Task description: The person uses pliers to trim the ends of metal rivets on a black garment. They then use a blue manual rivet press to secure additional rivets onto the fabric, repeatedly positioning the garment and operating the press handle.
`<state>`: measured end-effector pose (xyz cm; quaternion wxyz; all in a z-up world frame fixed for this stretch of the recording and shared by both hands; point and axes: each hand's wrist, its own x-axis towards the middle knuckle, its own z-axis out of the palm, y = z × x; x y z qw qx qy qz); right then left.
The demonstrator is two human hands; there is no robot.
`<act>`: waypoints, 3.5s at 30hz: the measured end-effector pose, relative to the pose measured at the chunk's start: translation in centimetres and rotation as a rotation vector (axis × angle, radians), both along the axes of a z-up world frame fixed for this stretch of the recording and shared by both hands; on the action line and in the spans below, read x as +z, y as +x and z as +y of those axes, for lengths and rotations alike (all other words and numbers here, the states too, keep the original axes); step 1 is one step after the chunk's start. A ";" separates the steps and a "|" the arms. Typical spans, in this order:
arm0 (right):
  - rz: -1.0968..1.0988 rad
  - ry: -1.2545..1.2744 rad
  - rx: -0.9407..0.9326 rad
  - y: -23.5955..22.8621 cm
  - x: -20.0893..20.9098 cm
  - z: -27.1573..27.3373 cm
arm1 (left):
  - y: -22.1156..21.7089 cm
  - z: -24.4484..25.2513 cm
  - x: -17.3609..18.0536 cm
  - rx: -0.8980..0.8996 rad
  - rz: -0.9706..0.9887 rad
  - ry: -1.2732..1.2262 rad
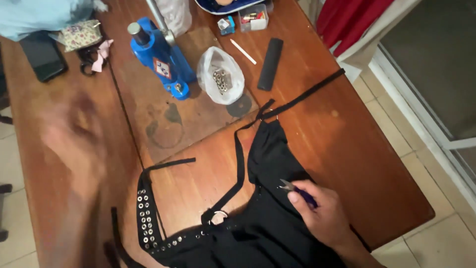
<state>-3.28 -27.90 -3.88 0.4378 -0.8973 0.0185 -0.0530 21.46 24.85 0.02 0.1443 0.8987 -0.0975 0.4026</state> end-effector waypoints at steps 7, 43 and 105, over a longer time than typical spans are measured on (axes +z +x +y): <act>0.030 0.120 0.128 0.9 4.2 -0.9 | -22.7 -20.8 3.3 -0.316 0.488 -0.068; -0.081 0.375 0.154 7.0 -0.1 2.8 | -15.7 -25.2 0.5 -0.267 1.010 -0.203; -0.297 -0.403 0.366 3.9 1.5 2.5 | -14.7 -24.2 0.4 -0.302 1.329 -0.739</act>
